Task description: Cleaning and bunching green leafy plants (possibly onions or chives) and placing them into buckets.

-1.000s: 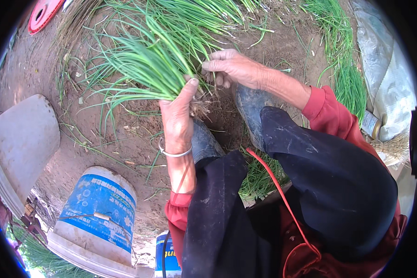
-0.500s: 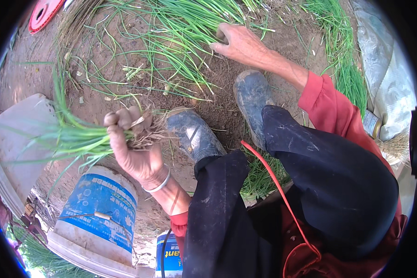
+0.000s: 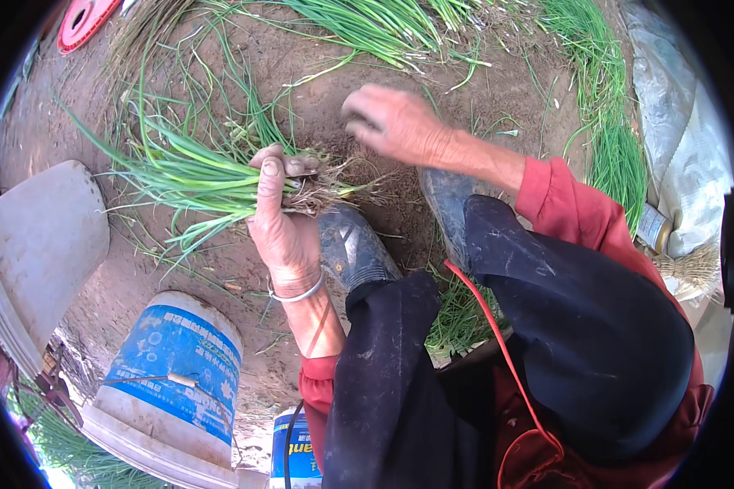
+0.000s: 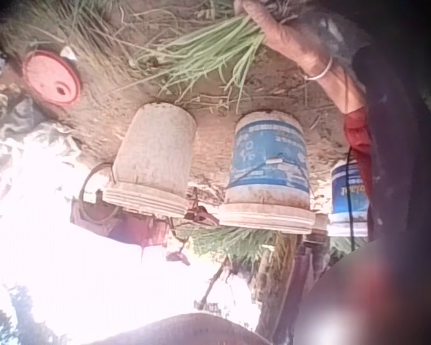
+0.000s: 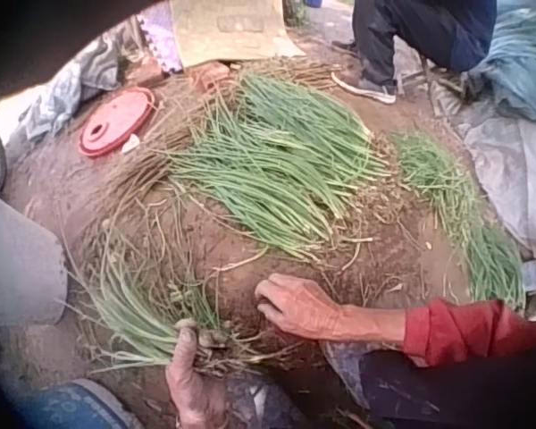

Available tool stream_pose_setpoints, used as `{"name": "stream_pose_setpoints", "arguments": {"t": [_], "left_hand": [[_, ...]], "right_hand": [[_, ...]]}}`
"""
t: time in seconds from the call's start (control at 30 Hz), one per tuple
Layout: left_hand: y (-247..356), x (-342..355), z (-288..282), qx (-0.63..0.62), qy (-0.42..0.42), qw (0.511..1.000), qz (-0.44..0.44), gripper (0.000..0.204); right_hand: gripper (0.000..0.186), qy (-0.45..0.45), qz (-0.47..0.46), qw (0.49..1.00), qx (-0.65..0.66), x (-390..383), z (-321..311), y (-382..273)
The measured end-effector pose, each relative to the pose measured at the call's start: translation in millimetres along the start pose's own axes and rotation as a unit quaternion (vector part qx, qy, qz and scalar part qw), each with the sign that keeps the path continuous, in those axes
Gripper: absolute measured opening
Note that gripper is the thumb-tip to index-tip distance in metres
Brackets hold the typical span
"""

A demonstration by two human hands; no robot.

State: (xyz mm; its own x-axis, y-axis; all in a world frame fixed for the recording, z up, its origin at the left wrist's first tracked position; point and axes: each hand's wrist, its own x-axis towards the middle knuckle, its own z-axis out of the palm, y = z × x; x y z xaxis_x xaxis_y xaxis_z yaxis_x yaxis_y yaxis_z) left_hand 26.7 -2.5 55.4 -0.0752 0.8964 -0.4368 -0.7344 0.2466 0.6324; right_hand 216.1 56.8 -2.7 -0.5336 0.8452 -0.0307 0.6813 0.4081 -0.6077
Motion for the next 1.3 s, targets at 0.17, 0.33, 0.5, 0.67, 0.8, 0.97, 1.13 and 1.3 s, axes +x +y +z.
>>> {"name": "stream_pose_setpoints", "arguments": {"t": [0.17, 0.33, 0.5, 0.67, 0.8, 0.97, 1.13, 1.3], "left_hand": [[-13.4, 2.5, 2.5, 0.026, 0.037, 0.999, -0.008, 0.023], [-21.6, 1.7, -4.4, 0.071, 0.065, 0.995, -0.025, 0.021], [-20.0, -0.5, -4.3, 0.081, 0.089, 0.992, -0.034, 0.022], [-24.1, 0.7, -3.8, 0.081, 0.104, 0.99, -0.043, 0.023], [-25.7, 1.4, -9.1, 0.092, 0.105, 0.99, -0.035, 0.023], [-26.8, 3.6, -12.2, 0.075, 0.105, 0.991, -0.025, 0.022], [-27.8, 0.0, -1.4, 0.07, 0.108, 0.99, -0.051, 0.021], [-28.2, -0.4, 0.3, 0.11, 0.115, 0.986, -0.056, 0.022]], "right_hand": [[0.02, 0.1, 0.117, 0.972, -0.179, 15.9, -35.9, 49.3], [0.023, -0.039, 0.232, 0.968, 0.089, 22.5, -35.8, 47.6], [0.021, -0.055, 0.277, 0.913, 0.295, 18.4, -42.3, 38.7], [0.015, -0.066, 0.259, 0.924, 0.273, 9.5, -35.4, 31.6], [0.021, -0.19, 0.131, 0.942, 0.242, 0.9, -25.2, -1.3], [0.016, 0.021, 0.12, 0.992, 0.023, 5.7, -21.7, 20.5], [0.019, -0.011, 0.152, 0.985, -0.083, 9.1, -31.3, 47.3], [0.023, -0.066, 0.265, 0.945, 0.18, 8.2, -39.4, 18.0]]}}
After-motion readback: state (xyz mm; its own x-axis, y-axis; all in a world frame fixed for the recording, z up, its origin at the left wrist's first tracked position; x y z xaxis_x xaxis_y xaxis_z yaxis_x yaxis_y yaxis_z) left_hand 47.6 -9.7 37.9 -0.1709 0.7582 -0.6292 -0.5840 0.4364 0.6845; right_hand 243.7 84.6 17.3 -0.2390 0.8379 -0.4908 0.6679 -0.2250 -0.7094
